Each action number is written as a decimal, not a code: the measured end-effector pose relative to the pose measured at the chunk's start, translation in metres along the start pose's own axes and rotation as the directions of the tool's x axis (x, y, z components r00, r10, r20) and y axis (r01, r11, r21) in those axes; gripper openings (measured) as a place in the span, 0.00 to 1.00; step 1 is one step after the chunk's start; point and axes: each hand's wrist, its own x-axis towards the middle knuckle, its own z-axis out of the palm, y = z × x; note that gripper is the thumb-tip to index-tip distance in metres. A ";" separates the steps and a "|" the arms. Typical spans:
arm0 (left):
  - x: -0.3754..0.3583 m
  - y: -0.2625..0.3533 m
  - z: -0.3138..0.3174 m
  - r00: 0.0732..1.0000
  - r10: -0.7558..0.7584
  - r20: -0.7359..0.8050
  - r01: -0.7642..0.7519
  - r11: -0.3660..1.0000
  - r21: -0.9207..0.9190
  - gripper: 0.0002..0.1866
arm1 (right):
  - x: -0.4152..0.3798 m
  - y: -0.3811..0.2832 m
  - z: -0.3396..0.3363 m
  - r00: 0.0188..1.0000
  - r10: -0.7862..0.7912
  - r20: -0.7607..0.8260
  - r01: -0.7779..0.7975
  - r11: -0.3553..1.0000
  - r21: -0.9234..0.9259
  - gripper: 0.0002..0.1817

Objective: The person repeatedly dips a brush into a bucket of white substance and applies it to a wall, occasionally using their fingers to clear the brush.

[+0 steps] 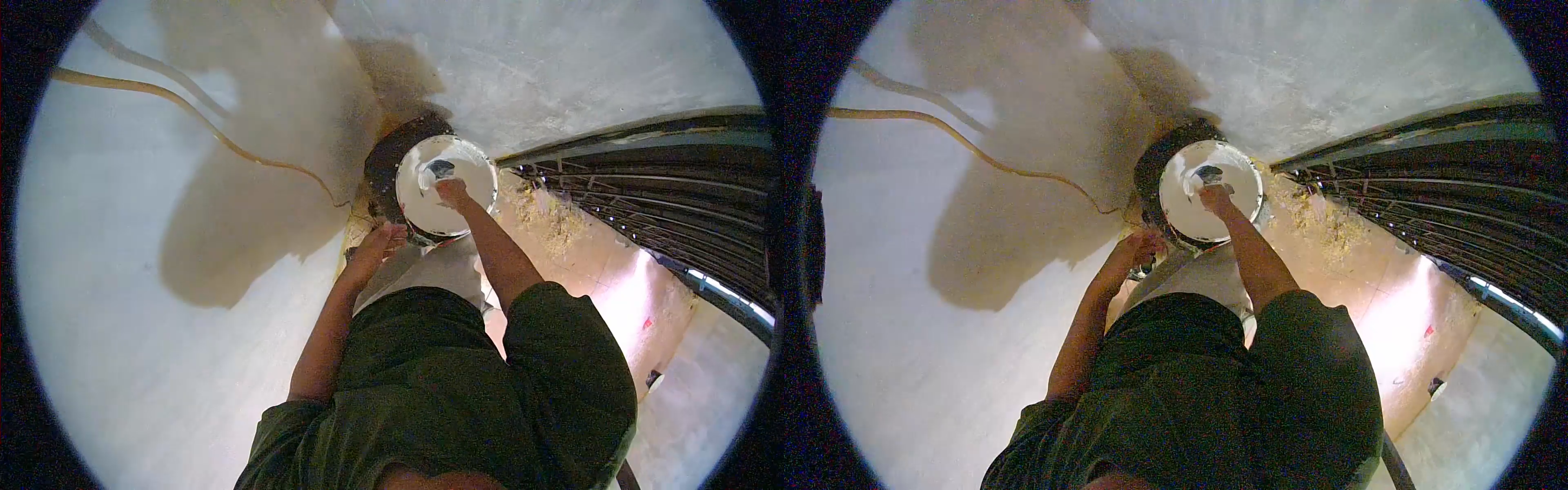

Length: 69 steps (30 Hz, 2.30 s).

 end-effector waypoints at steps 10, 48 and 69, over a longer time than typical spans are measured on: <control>0.001 0.008 0.005 0.999 -0.020 -0.028 0.023 0.995 0.100 0.33 | -0.021 -0.006 -0.013 0.961 -0.260 -0.095 0.275 0.936 0.222 0.10; -0.001 0.137 0.126 0.887 0.173 0.429 -0.325 0.892 0.313 0.31 | -0.222 0.109 -0.340 0.295 0.874 -0.385 0.752 0.036 0.658 0.12; 0.010 0.158 0.164 0.796 0.219 0.564 -0.393 0.896 0.207 0.26 | -0.333 0.130 -0.479 0.540 0.795 -0.275 0.522 -0.060 0.851 0.18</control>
